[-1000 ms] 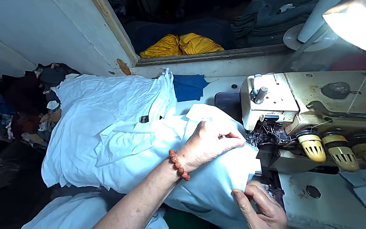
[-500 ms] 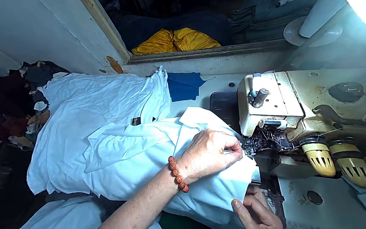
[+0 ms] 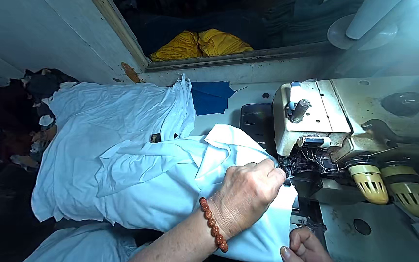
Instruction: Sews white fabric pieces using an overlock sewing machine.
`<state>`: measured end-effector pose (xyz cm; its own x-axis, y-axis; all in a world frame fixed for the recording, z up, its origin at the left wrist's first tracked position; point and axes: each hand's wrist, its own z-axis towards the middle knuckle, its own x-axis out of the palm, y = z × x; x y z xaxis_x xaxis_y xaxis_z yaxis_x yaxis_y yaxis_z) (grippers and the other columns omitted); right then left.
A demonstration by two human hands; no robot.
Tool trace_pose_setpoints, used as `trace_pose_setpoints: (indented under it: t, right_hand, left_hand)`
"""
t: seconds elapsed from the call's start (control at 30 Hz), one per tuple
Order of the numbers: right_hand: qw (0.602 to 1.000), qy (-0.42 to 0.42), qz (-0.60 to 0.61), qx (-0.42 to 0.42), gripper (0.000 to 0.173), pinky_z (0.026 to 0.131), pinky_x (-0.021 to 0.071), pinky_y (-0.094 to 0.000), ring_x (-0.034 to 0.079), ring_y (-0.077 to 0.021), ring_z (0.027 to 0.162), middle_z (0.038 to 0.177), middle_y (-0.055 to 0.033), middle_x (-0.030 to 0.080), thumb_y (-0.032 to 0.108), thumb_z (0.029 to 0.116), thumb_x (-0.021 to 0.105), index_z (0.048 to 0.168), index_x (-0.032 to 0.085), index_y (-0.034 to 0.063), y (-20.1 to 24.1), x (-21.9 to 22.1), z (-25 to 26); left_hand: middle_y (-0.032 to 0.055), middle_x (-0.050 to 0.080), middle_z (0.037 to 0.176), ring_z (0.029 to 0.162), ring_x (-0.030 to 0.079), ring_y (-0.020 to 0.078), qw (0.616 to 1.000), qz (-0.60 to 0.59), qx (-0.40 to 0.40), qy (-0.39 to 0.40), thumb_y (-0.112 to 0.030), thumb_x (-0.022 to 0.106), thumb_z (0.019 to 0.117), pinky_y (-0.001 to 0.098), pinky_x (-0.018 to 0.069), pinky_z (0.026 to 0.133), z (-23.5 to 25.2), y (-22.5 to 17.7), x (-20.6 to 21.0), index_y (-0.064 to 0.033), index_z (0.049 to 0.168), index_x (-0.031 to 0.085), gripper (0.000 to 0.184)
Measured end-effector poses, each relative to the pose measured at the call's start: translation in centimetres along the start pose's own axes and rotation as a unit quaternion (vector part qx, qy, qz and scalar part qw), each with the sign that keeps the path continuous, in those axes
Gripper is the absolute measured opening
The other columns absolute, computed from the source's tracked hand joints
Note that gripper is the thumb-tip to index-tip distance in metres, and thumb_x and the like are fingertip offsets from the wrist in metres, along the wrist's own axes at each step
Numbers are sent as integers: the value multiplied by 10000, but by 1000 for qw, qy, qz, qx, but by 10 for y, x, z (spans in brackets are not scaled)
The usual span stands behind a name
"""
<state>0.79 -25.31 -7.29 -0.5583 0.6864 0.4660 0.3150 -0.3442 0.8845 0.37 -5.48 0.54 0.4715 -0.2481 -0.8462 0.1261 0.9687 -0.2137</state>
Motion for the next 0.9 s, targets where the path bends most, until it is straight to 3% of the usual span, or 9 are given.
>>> trace_pose_setpoints:
  t: [0.1,0.27,0.47,0.6,0.7,0.77,0.8,0.83,0.9]
  right_hand:
    - [1000,21,10,-15,288,679,546,-140,640,50,744,846,138,673,-26,864,679,976,605,229,6,-7,0]
    - [998,34,-29,-37,289,643,505,-114,586,73,707,798,169,611,-9,853,677,938,575,247,24,-8,12]
    - [981,-13,-183,-65,346,502,404,-89,488,89,571,686,160,533,-111,728,634,839,492,185,49,11,44]
    - [970,-49,-225,-74,337,464,363,-93,436,80,516,632,149,494,-118,728,640,779,480,175,49,13,51]
    - [968,-55,-229,-86,349,469,381,-89,447,83,520,633,156,501,-121,729,649,778,480,181,47,13,52]
    - [969,-51,-225,-90,350,481,396,-85,462,85,533,644,159,514,-123,729,650,781,485,181,46,12,52]
    - [969,-50,-223,-89,349,484,392,-84,458,87,535,646,162,510,-125,730,647,784,486,181,46,12,52]
    - [970,-50,-222,-85,350,482,398,-82,460,90,533,645,167,509,-127,736,646,791,484,179,46,12,52]
    - [973,-48,-214,-75,356,489,418,-84,477,93,536,641,170,519,-138,752,636,808,478,176,47,11,52]
  left_hand:
    - [45,609,755,614,592,162,999,31,29,-22,-79,623,907,278,460,483,-6,-3,1,-71,829,719,124]
    - [86,742,1026,815,686,208,999,34,27,-23,-96,608,935,328,546,647,-6,9,4,-74,970,780,177]
    - [108,732,995,910,692,267,998,6,-32,-56,-76,603,953,415,548,772,31,51,18,-36,876,738,160]
    - [118,754,1008,986,715,261,986,30,-88,-138,-67,595,984,395,551,876,46,71,27,-24,925,761,181]
    - [104,742,960,915,710,252,981,58,-90,-163,-86,624,974,405,553,834,32,68,17,-35,1063,756,167]
    - [40,692,782,662,609,162,980,38,-143,-129,-96,629,921,345,490,638,-1,61,-6,-25,1180,726,286]
    - [9,632,695,546,528,132,979,20,-193,-67,-118,617,890,325,459,522,-25,58,-23,-25,1244,698,375]
    - [17,626,674,513,532,160,964,-4,-263,31,-161,624,872,373,478,495,-52,56,-41,-43,1315,661,460]
    - [123,701,816,708,657,320,867,-55,-428,249,-263,677,932,563,540,700,-97,54,-68,-105,1430,595,528]
